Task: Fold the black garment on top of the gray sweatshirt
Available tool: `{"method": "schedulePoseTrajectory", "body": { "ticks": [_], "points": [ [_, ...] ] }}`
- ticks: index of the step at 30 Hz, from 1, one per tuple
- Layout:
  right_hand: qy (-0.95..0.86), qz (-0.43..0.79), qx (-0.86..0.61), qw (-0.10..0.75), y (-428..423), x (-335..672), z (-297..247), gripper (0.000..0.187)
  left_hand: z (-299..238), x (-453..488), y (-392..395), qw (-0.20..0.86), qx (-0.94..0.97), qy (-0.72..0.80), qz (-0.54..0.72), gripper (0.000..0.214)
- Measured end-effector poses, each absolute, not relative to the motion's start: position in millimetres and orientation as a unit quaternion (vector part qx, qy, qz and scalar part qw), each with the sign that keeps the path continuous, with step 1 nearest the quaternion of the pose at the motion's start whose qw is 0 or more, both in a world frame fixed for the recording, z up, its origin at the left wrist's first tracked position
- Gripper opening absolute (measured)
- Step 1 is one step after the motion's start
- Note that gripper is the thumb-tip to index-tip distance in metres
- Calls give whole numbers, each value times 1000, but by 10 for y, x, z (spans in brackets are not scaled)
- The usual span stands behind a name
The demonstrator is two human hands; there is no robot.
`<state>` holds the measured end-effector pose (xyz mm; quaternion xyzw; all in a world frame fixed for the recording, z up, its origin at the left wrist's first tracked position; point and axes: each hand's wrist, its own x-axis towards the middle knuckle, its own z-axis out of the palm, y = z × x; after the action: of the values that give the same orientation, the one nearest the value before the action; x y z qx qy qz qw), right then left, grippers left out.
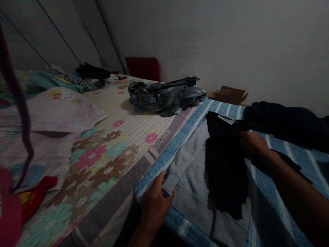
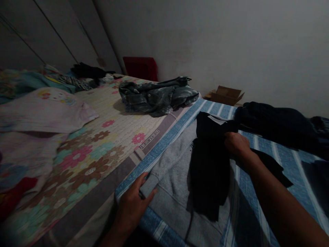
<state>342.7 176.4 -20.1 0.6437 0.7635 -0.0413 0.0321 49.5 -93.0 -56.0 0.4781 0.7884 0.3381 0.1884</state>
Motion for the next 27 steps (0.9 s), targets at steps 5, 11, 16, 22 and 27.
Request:
{"method": "schedulePoseTrajectory", "body": {
  "ticks": [5, 11, 16, 22, 27],
  "points": [
    [756, -40, 653, 8, 1790, 3462, -160, 41, -584, 589, -948, 210, 439, 799, 354, 31],
    [728, -17, 684, -47, 1826, 3614, -126, 43, -640, 597, -1009, 97, 568, 733, 363, 36],
    [729, -17, 683, -44, 1845, 3637, -255, 41, -660, 585, -1000, 21, 650, 653, 388, 48],
    [736, -25, 674, -50, 1888, 3606, -326, 42, -612, 582, -970, 43, 684, 615, 390, 50],
    [736, -31, 674, -61, 1891, 3640, -359, 42, -569, 541, -949, 68, 676, 612, 404, 43]
  ]
}}
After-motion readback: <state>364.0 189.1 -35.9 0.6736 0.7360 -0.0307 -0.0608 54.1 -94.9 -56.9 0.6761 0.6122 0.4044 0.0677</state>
